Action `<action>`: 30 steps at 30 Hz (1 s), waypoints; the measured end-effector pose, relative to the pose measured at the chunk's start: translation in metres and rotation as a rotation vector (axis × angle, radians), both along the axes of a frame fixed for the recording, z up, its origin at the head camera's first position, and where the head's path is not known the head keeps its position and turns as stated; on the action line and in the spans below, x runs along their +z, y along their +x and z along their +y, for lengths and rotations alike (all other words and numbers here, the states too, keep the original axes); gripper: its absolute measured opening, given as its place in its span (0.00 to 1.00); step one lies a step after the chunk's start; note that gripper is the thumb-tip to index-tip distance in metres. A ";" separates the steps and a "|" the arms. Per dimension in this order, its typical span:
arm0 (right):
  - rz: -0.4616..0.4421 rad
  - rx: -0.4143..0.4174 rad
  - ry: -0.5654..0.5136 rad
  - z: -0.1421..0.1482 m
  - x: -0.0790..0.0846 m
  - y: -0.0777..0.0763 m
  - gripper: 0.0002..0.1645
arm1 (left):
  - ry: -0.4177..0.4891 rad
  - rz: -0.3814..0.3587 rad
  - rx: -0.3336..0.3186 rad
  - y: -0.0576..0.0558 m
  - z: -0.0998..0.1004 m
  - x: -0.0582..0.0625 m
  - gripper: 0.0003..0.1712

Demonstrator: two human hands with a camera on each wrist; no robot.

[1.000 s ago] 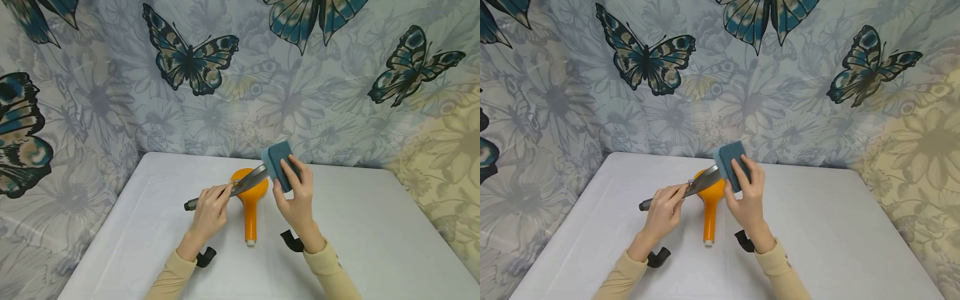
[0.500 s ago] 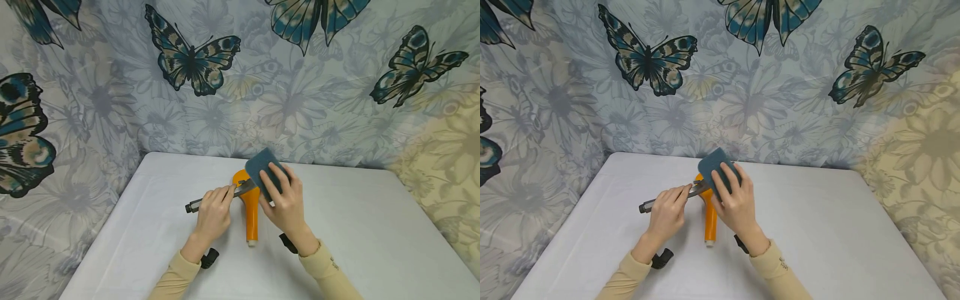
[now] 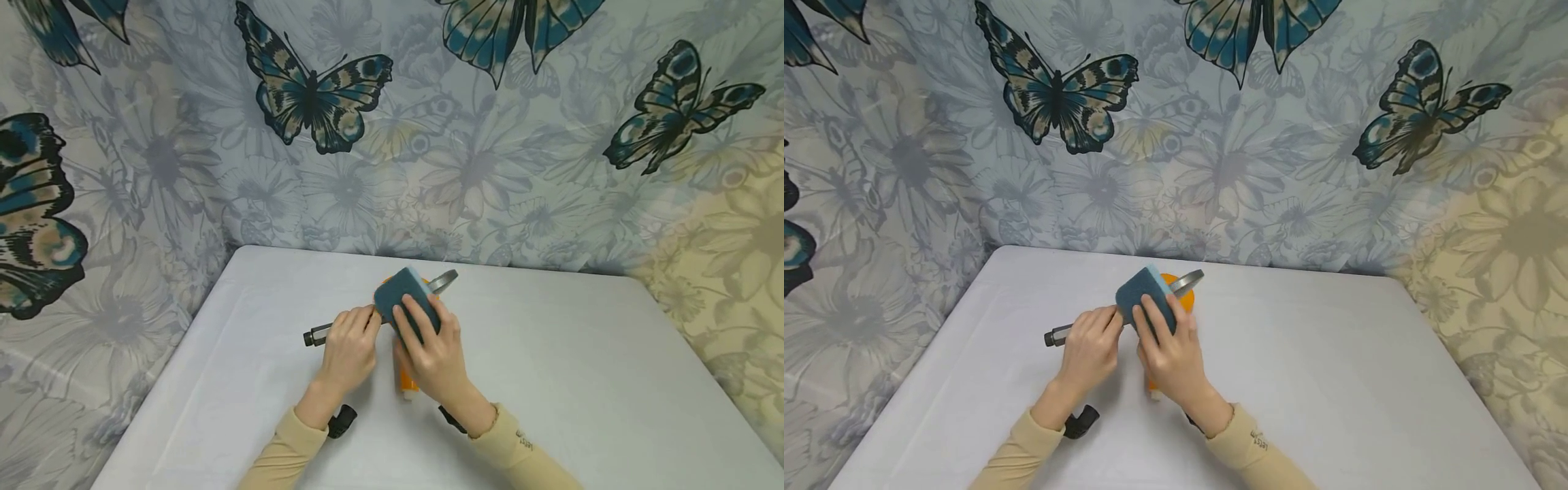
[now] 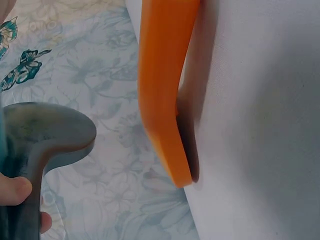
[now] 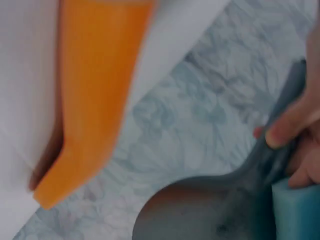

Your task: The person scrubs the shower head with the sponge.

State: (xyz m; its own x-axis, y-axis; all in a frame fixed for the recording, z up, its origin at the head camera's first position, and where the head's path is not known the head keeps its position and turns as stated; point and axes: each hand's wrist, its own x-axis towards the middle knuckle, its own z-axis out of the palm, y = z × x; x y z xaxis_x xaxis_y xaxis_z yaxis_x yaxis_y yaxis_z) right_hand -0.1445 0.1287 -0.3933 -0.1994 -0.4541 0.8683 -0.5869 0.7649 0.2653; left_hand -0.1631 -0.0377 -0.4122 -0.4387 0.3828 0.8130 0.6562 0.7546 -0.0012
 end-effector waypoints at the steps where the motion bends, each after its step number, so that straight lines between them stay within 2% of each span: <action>1: 0.000 0.000 0.024 0.000 -0.002 0.000 0.18 | 0.002 0.000 -0.007 0.000 0.001 -0.001 0.10; 3: -0.008 0.009 0.047 0.003 -0.003 -0.001 0.19 | 0.007 -0.008 -0.014 0.001 0.002 -0.001 0.07; 6: -0.014 0.064 0.020 0.013 0.003 -0.007 0.19 | 0.021 -0.016 -0.011 0.003 0.003 -0.001 0.10; 9: 0.047 0.138 -0.056 0.023 0.014 -0.012 0.18 | 0.056 -0.005 -0.027 0.003 0.003 0.001 0.15; 11: 0.080 0.179 -0.142 0.027 0.022 -0.015 0.18 | 0.101 0.005 -0.060 0.003 0.003 0.003 0.17; 13: 0.075 0.210 -0.252 0.031 0.029 -0.018 0.18 | 0.170 0.002 -0.105 0.003 0.003 0.004 0.16; 16: -0.003 0.237 -0.431 0.035 0.040 -0.019 0.19 | 0.302 -0.053 -0.173 0.004 0.003 0.004 0.17; 18: -0.058 0.251 -0.539 0.036 0.048 -0.018 0.20 | 0.414 -0.149 -0.246 0.005 0.004 0.004 0.18; 19: -0.074 0.257 -0.591 0.036 0.052 -0.017 0.21 | 0.474 -0.220 -0.301 0.006 0.004 0.004 0.18; 23: -0.099 0.331 -0.752 0.032 0.062 -0.010 0.23 | 0.781 -0.617 -0.637 0.009 0.002 0.007 0.21; 24: -0.105 0.360 -0.774 0.031 0.062 -0.009 0.25 | 0.858 -0.709 -0.709 0.009 0.002 0.008 0.22; 26: -0.121 0.425 -0.791 0.028 0.060 -0.008 0.27 | 0.985 -0.865 -0.808 0.010 0.000 0.010 0.23; 30: -0.129 0.510 -0.738 0.022 0.046 -0.014 0.28 | 1.069 -1.022 -0.935 0.011 0.001 0.011 0.18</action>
State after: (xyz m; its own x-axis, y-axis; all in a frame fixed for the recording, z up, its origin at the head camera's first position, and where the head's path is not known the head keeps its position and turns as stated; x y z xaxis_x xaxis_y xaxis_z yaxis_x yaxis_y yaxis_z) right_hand -0.1583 0.1503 -0.3476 -0.2429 0.1492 0.9585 -0.8922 0.3535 -0.2811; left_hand -0.1518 -0.0364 -0.4010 -0.8546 0.3109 0.4160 0.2523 -0.4516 0.8558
